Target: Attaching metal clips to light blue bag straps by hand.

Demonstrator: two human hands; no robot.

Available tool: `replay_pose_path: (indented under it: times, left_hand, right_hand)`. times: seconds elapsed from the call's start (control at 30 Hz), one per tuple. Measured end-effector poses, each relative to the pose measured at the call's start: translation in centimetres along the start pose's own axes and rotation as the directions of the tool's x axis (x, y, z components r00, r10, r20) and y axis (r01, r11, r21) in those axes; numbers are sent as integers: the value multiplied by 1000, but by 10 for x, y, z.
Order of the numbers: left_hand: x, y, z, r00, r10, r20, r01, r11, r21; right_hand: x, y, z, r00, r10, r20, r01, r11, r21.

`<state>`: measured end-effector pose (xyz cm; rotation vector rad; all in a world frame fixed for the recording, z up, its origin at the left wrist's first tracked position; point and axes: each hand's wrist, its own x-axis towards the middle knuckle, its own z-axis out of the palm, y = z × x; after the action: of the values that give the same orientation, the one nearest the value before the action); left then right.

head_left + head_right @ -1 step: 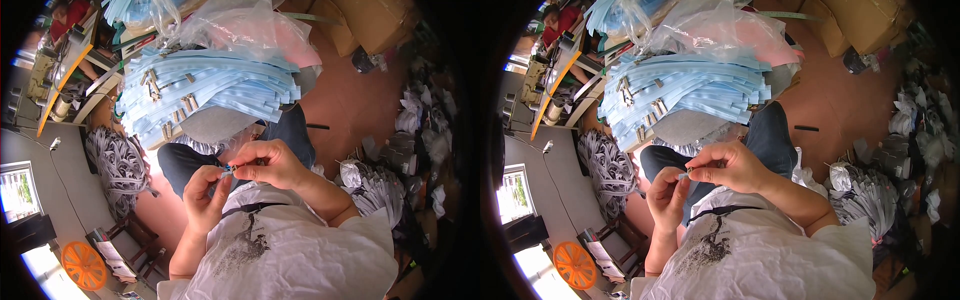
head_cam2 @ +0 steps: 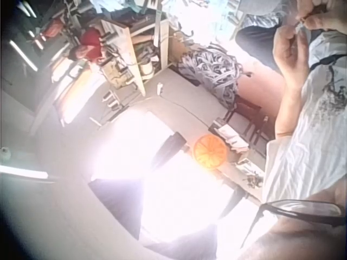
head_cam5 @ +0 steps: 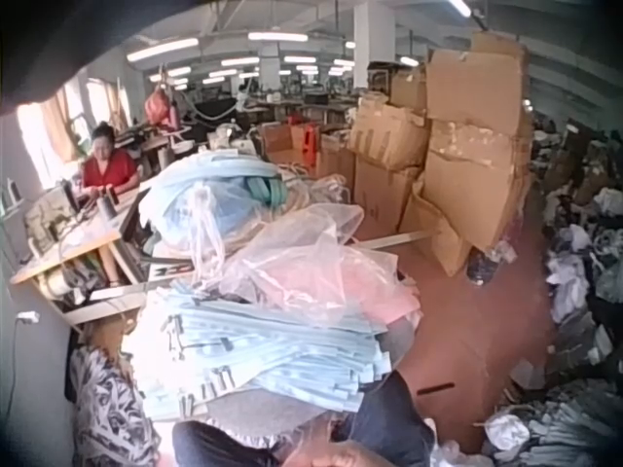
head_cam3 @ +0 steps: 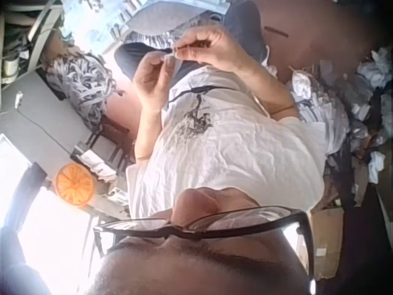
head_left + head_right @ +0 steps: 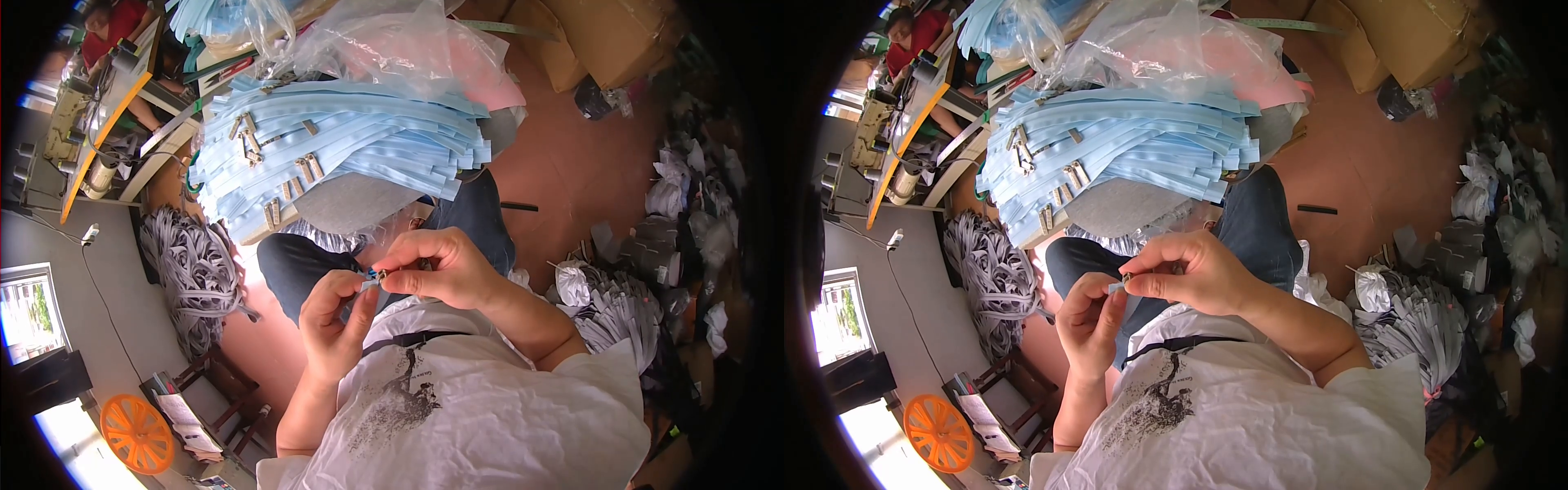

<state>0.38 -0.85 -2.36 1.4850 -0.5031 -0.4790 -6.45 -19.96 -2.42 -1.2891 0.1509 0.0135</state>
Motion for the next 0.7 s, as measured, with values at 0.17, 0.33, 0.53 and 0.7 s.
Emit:
replay_pose_path:
  times: [0.17,0.33,0.53,0.7]
  left_hand:
    - [1,0,-1,1000,21,6,-21,999,49]
    - [1,1,-1,1000,6,15,-7,998,56]
    - [0,1,-3,999,-31,9,31,999,42]
    - [-1,2,-2,999,-49,-7,49,998,33]
  right_hand:
    - [1,-6,-1,999,41,19,-40,998,-51]
    - [3,1,-1,998,-50,31,52,997,-59]
    - [4,0,-2,991,-122,59,128,985,-119]
    - [6,2,-4,970,-228,84,241,944,-227]
